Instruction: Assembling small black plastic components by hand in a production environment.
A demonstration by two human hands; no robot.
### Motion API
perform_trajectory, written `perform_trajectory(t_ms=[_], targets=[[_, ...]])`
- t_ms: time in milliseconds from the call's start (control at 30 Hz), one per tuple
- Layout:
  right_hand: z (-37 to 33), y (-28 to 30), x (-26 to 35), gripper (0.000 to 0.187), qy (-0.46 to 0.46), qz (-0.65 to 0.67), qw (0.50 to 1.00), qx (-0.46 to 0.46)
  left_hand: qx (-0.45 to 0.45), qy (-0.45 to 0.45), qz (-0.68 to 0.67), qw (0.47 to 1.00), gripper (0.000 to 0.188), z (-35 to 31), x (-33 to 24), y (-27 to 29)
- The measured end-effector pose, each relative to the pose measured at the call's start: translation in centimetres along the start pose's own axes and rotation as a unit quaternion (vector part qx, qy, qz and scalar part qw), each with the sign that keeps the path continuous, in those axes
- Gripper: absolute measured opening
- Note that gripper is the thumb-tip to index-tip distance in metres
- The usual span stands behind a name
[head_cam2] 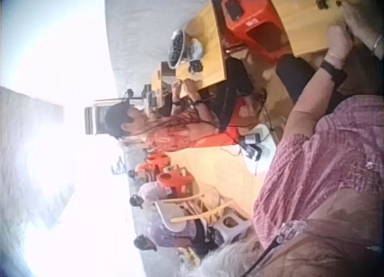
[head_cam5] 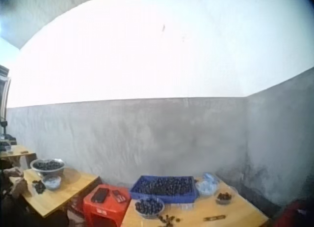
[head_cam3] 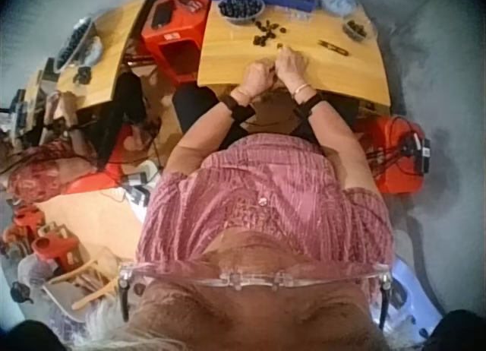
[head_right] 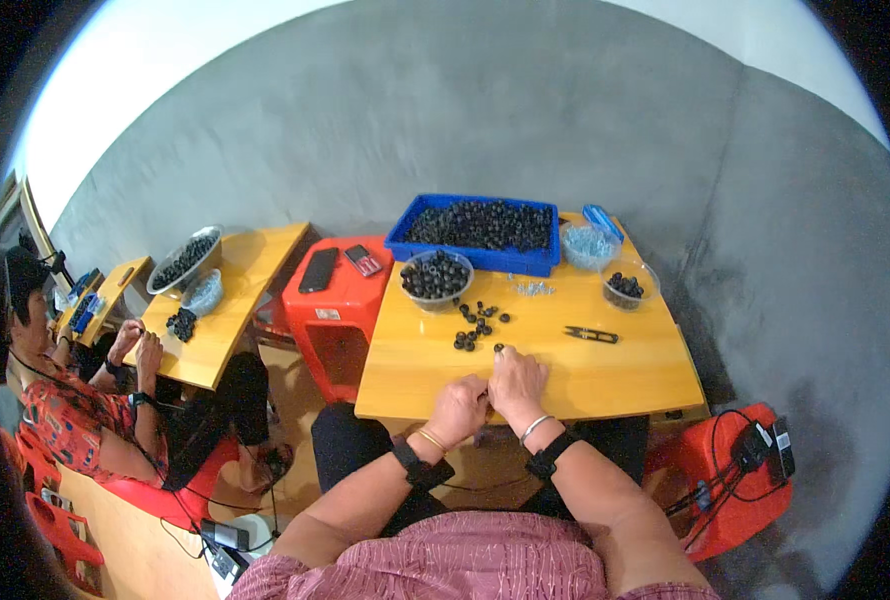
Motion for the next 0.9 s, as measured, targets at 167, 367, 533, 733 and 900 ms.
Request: perform_trajectory(t_ms=[167,367,533,733,900], targets=[[0.3,0.2,0.9,0.012,0.051,0.027,0.998,-0.006,-0.009,-0.019,0.002,1.0,0.004,0.4,-0.1,0.1],[0.2,0.2,2.2,0.011,0.091,0.006,0.996,0.007,0.011,-0.003,0.017,1.0,0.005,0.1,0.3,-0.1],[0.0,0.3,2.0,0.013,0.096,0.016,0.995,0.024,0.01,-0.023,-0.018,1.0,0.003,0.2,-0.2,0.7],[0.1,1.7,-0.7,0.016,0.064,0.298,0.95,-0.061,-0.003,0.201,-0.362,0.91,0.009,0.4,4.1,0.1],[-1.1,1.6,-0.4,0.012,0.026,0.432,0.9,0.055,0.0,0.331,-0.644,0.69,0.011,-0.3,5.6,-0.8]])
Point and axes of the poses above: each hand's wrist, its own z-axis towards the middle knuckle, its own y-axis out of the back of the hand, x = y × z, the point moved 10 cm from there along z, towards the middle knuckle, and after that the axes turned 4 degrees about y, right-handed, at the moved point
